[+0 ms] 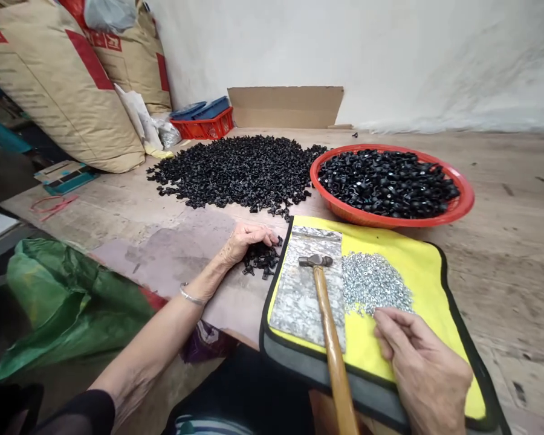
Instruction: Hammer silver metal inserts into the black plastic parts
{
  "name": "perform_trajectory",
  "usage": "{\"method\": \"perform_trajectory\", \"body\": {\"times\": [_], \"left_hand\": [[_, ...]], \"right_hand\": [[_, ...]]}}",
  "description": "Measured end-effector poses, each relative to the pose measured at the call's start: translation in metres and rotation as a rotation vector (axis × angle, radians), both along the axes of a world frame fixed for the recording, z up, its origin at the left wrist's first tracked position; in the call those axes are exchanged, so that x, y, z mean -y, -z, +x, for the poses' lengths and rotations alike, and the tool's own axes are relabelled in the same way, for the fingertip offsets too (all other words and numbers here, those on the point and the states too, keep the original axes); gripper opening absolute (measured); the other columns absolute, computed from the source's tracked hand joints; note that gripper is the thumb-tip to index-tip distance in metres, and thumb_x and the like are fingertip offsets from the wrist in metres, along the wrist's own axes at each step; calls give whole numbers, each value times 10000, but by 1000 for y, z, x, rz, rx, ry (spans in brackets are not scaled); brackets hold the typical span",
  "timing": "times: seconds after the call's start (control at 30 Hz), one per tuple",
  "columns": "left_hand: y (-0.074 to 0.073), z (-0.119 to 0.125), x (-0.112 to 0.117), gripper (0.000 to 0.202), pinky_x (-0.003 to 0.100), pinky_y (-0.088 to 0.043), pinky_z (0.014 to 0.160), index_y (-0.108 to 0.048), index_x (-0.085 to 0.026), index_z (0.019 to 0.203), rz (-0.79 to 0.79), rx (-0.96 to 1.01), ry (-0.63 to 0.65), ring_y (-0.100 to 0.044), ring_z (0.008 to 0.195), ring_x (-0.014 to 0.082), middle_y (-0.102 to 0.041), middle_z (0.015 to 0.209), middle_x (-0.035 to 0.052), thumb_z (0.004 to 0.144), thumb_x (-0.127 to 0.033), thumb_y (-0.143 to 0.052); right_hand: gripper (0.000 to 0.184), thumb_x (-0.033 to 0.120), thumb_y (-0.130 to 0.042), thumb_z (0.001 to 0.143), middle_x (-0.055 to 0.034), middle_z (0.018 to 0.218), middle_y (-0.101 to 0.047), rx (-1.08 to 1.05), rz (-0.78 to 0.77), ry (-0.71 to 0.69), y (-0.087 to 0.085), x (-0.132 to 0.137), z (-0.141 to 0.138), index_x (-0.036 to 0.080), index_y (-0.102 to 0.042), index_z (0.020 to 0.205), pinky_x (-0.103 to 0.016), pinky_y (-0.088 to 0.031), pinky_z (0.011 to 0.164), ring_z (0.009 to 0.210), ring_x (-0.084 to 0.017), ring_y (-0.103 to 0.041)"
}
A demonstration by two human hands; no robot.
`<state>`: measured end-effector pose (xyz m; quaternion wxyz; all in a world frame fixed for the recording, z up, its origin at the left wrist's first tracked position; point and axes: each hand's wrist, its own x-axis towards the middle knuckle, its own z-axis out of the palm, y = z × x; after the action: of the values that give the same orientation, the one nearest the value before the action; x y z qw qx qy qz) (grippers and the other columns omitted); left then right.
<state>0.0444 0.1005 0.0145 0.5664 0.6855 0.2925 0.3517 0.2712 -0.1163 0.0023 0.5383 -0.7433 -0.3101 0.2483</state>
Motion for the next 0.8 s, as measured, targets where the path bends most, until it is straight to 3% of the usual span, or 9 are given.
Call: {"method": "perform_trajectory", "body": {"times": [0.13, 0.3, 0.4, 0.5, 0.6, 0.7, 0.8], "left_hand": [[6, 0, 7, 279, 347, -470, 828, -684, -153, 591, -9, 122, -174, -654, 777, 216, -714, 727, 62, 723, -380, -592], [5, -12, 39, 201, 334, -479, 797, -681, -146, 753, -53, 244, -404, -642, 784, 189, -698, 780, 56, 724, -331, -609], [-1, -17, 61, 111, 318, -455, 844, -675, -164, 750, 122, 136, -451, -615, 865, 182, -675, 869, 49, 642, -172, -652], [-8, -19, 73, 144, 310, -432, 878, -668, -182, 708, 291, 41, -474, -595, 892, 169, -654, 875, 34, 640, -83, -588], [-11, -24, 79, 169, 288, -448, 806, -651, -189, 722, 289, -26, -626, -584, 827, 153, -622, 809, 9, 652, -70, -553], [-7, -32, 87, 122, 253, -443, 676, -630, -178, 688, 202, -90, -724, -552, 691, 128, -580, 713, -12, 648, -86, -560], [0, -38, 100, 115, 237, -417, 626, -626, -177, 657, 211, -148, -699, -520, 633, 114, -561, 673, -20, 634, -78, -571]], "right_hand": [[349, 462, -734, 585, 10, 525, -554, -67, 23, 68, 2, 1, -4, 197, -636, 791, -221, -320, 354, 416, -91, -430], [340, 466, -694, 629, 31, 484, -508, 7, 45, -4, 0, 3, -8, 177, -627, 795, -218, -304, 362, 410, -84, -404], [348, 487, -672, 635, 30, 486, -511, 46, -26, -78, -4, 0, -5, 174, -629, 781, -225, -306, 367, 397, -82, -397], [357, 502, -638, 656, 30, 500, -517, 120, -68, -97, -10, -6, 2, 185, -642, 819, -237, -330, 392, 404, -93, -415], [328, 486, -591, 696, -11, 626, -604, 360, -26, -118, -12, -15, 9, 198, -659, 837, -271, -410, 501, 502, -131, -508], [310, 449, -506, 775, -58, 817, -655, 768, 38, -215, -5, -25, 10, 206, -668, 879, -306, -435, 628, 690, -182, -586], [316, 383, -416, 855, -64, 796, -639, 1116, -2, -241, 8, -31, 5, 196, -664, 913, -282, -379, 542, 655, -177, -567]]}}
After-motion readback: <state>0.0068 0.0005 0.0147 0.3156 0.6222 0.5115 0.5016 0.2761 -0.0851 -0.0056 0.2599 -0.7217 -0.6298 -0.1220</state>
